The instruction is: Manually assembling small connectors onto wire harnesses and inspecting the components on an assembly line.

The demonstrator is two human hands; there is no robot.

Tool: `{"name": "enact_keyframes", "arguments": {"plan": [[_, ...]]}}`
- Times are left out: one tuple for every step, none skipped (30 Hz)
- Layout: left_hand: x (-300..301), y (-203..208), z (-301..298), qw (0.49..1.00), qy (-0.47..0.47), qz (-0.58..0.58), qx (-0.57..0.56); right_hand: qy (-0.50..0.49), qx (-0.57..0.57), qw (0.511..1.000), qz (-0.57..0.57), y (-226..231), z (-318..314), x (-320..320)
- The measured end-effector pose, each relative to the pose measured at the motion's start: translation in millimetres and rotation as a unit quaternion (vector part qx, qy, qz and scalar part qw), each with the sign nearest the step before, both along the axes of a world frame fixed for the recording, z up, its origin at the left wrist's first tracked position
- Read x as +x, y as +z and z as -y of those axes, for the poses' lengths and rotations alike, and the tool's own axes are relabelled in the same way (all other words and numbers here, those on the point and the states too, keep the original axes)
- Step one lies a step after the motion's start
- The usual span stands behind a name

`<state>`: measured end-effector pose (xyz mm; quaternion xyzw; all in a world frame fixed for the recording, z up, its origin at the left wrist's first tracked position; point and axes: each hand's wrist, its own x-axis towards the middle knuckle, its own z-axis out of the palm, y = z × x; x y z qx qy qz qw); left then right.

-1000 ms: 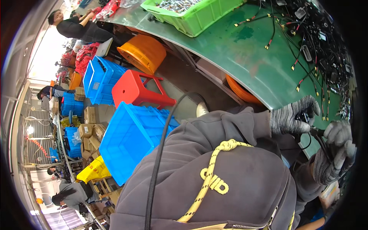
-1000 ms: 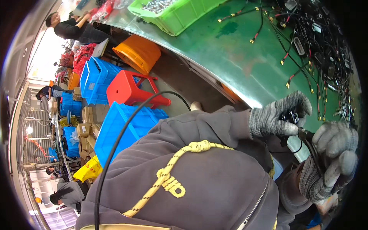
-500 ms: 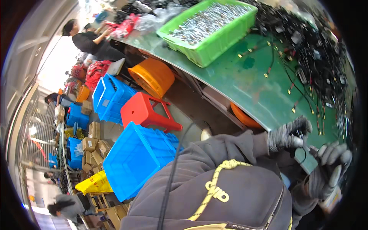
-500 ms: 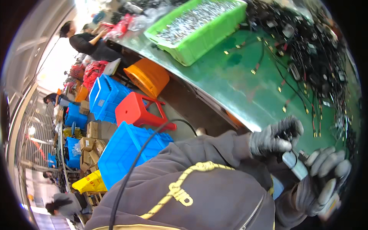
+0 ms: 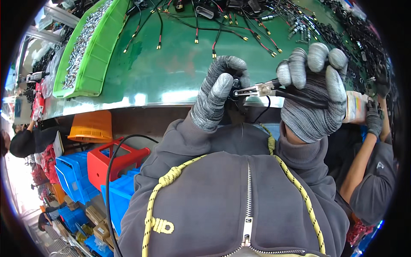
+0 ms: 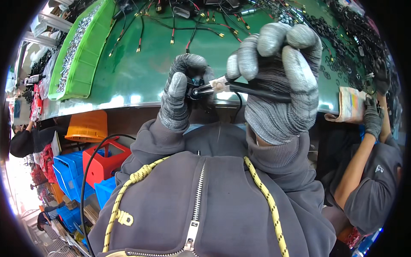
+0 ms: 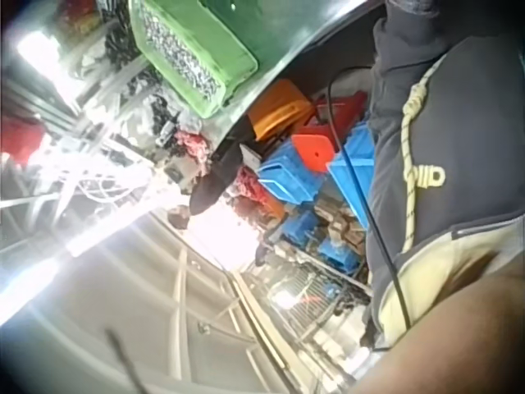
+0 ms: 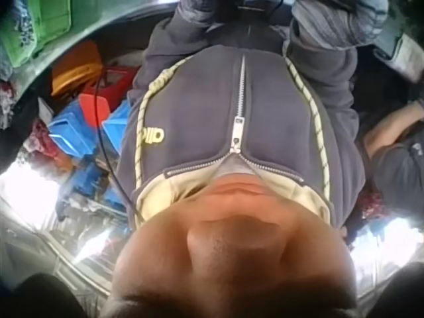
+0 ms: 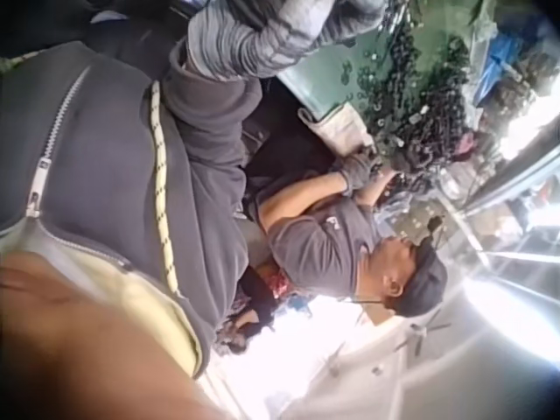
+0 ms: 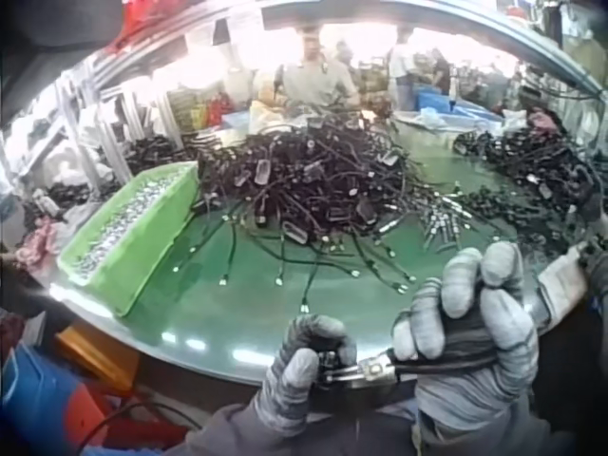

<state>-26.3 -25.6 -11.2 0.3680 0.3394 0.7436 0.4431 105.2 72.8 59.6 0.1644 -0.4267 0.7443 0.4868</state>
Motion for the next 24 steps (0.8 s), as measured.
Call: {"name": "enact_keyframes", "arguments": {"plan": [[1.7, 0.6, 1.2, 1.000, 0.000, 0.012, -0.003, 0.007, -0.004, 1.000, 0.006, -0.5, -0.7, 1.2], [3.1, 1.2, 1.9, 1.000, 0.000, 0.024, -0.006, 0.015, -0.008, 1.000, 0.011, -1.1, -1.3, 1.5], [4.8, 1.4, 1.0, 1.000, 0.009, 0.017, -0.005, 0.020, -0.003, 1.000, 0.008, -3.5, -3.0, 1.1], [6.1, 1.3, 0.9, 1.000, 0.007, 0.017, -0.006, 0.018, -0.004, 1.000, 0.008, -3.2, -0.9, 0.9], [7.2, 1.1, 1.5, 1.000, 0.012, 0.020, -0.008, 0.012, -0.020, 1.000, 0.015, -2.0, 2.4, 0.1], [8.3, 2.0, 1.6, 1.000, 0.017, 0.022, -0.009, 0.006, -0.036, 0.999, 0.022, -1.2, 3.6, 0.2], [9.9, 3.8, 1.3, 1.000, 0.015, 0.022, -0.011, 0.015, -0.023, 0.999, 0.026, -3.1, 0.5, 1.7], [11.6, 6.0, 0.9, 0.999, 0.026, 0.016, -0.016, 0.013, -0.025, 0.999, 0.026, -3.2, -0.1, 2.3], [12.4, 7.7, 0.5, 0.999, 0.038, 0.010, -0.020, 0.019, -0.018, 0.999, 0.030, -2.2, -0.5, 2.4], [12.7, 8.1, -0.1, 0.999, 0.037, 0.009, -0.021, 0.024, -0.011, 0.999, 0.035, -1.6, -0.7, 2.4], [12.9, 8.2, -0.6, 0.999, 0.036, 0.011, -0.023, 0.023, -0.012, 0.999, 0.035, -1.4, -0.6, 2.6], [12.5, 7.9, -1.5, 0.999, 0.035, 0.013, -0.025, 0.013, -0.013, 1.000, 0.020, -1.7, -0.5, 2.2], [11.4, 7.7, -2.4, 0.999, 0.033, 0.013, -0.027, 0.002, -0.014, 1.000, 0.005, -2.0, -0.8, 2.1], [9.6, 7.7, -3.3, 0.999, 0.032, 0.009, -0.024, 0.001, -0.015, 1.000, 0.005, -2.6, -3.1, 3.2], [8.0, 7.3, -3.3, 0.999, 0.033, 0.004, -0.021, 0.003, -0.010, 1.000, -0.009, -3.4, -6.2, 5.3], [6.3, 5.5, -3.6, 0.999, 0.033, 0.005, -0.022, 0.006, -0.005, 1.000, -0.024, -3.6, -8.1, 6.3], [4.5, 2.7, -4.0, 0.999, 0.033, -0.016, -0.033, -0.009, -0.018, 1.000, -0.014, -1.1, -5.0, 6.6], [4.1, 1.2, -3.9, 0.998, 0.032, -0.037, -0.043, -0.010, -0.019, 1.000, -0.013, -1.8, -4.3, 5.7], [5.2, 1.8, -4.0, 0.998, 0.031, -0.037, -0.044, -0.008, -0.023, 1.000, -0.008, -3.2, -4.0, 4.6], [6.9, 3.1, -4.2, 0.999, 0.037, -0.019, -0.030, -0.006, -0.027, 1.000, -0.004, -4.6, -3.2, 3.4], [8.0, 3.3, -4.2, 0.999, 0.043, 0.000, -0.016, -0.008, -0.045, 0.999, -0.005, -5.8, -0.7, 1.5], [8.4, 2.4, -4.2, 0.999, 0.043, 0.000, -0.016, -0.009, -0.046, 0.999, -0.005, -5.7, -0.3, 1.3], [8.5, 1.2, -4.1, 0.999, 0.044, 0.005, -0.018, -0.006, -0.057, 0.998, -0.002, -5.1, -0.2, 1.1], [9.2, 0.3, -4.4, 0.999, 0.045, 0.010, -0.020, -0.005, -0.068, 0.998, 0.000, -4.8, -0.3, 1.7]]}}
